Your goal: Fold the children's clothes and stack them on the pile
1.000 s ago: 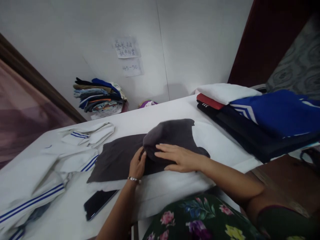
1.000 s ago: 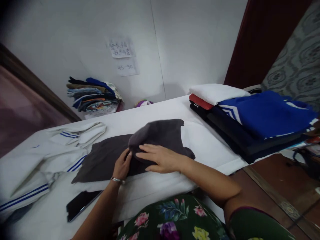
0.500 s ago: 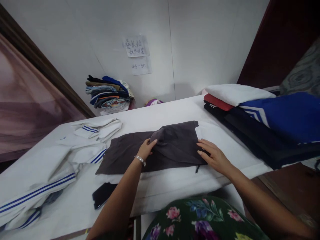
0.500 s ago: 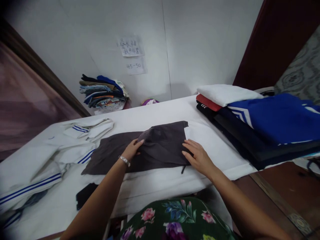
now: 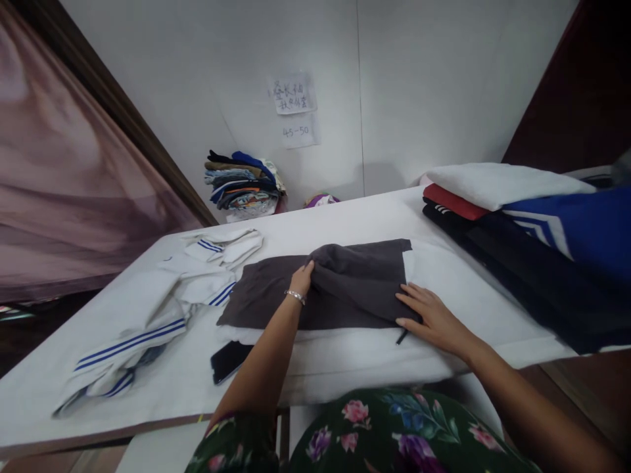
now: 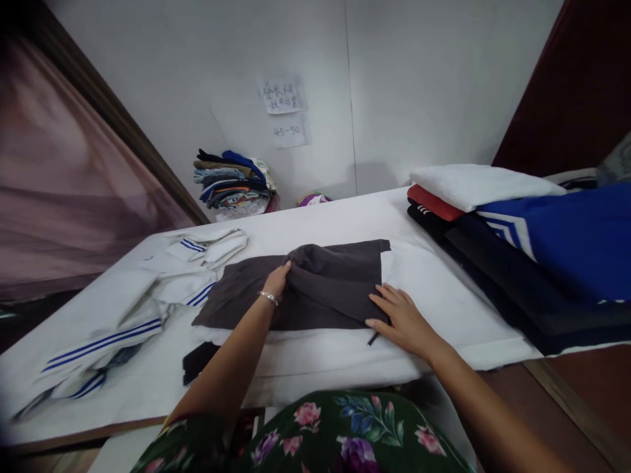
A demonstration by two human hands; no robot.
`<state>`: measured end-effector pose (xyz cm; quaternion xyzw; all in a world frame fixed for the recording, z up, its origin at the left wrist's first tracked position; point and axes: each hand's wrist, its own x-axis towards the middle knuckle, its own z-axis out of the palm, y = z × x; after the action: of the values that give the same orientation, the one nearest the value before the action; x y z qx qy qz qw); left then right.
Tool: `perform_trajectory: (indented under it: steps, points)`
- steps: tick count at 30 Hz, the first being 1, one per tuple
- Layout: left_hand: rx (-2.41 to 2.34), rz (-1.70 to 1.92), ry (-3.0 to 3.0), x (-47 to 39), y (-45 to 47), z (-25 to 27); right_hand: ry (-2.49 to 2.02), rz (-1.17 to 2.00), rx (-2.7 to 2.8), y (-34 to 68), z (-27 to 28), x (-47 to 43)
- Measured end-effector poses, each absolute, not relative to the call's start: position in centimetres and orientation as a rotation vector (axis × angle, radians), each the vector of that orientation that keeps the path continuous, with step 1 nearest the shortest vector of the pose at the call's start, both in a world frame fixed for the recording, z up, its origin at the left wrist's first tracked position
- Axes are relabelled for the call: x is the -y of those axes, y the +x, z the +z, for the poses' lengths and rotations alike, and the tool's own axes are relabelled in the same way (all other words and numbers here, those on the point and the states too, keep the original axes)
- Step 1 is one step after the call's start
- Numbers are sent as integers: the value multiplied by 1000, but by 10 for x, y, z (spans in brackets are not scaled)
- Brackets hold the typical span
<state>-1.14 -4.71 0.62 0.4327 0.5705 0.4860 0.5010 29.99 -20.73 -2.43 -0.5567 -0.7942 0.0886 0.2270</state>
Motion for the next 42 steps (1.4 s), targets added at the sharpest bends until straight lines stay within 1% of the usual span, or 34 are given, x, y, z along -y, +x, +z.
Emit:
perform_trajectory:
  steps: [3, 5, 7, 10, 13, 15, 19, 22, 26, 28, 32, 34, 37, 39, 42]
  points:
    - [-1508, 1181, 1102, 44, -17, 5, -1525, 228, 2284, 304, -32, 209]
    - [-1486, 1147, 1058, 44, -14, 13, -1515, 209, 2286, 306, -39, 208]
    - [-1272, 1099, 916, 46, -6, 26, -1502, 200, 2276, 308, -43, 207]
    - [-829, 1109, 704, 52, 4, 46, -1469, 182, 2261, 307, -44, 206]
    - [-665, 1178, 584, 60, 0, 49, -1451, 173, 2269, 305, -42, 207]
    - [-743, 1159, 492, 66, -10, 39, -1468, 184, 2290, 305, -42, 208]
    - [-1077, 1073, 412, 72, -29, 15, -1509, 196, 2316, 304, -44, 207]
    - [-1218, 1055, 584, 71, -28, 14, -1518, 198, 2331, 303, -42, 206]
    - [-1213, 1282, 824, 67, -27, 23, -1490, 212, 2313, 298, -37, 205]
    - [-1357, 1335, 943, 65, -34, 18, -1469, 207, 2309, 294, -36, 205]
    - [-1844, 1123, 1142, 61, -53, -1, -1456, 163, 2365, 283, -33, 202]
    - [-1945, 1004, 1286, 60, -59, -3, -1460, 150, 2407, 278, -32, 199]
    - [-2075, 875, 1701, 61, -54, 11, -1473, 129, 2423, 274, -33, 196]
    - [-2026, 914, 2012, 64, -41, 26, -1472, 92, 2405, 273, -36, 196]
    - [-1726, 965, 2385, 68, -13, 39, -1444, 50, 2381, 271, -38, 195]
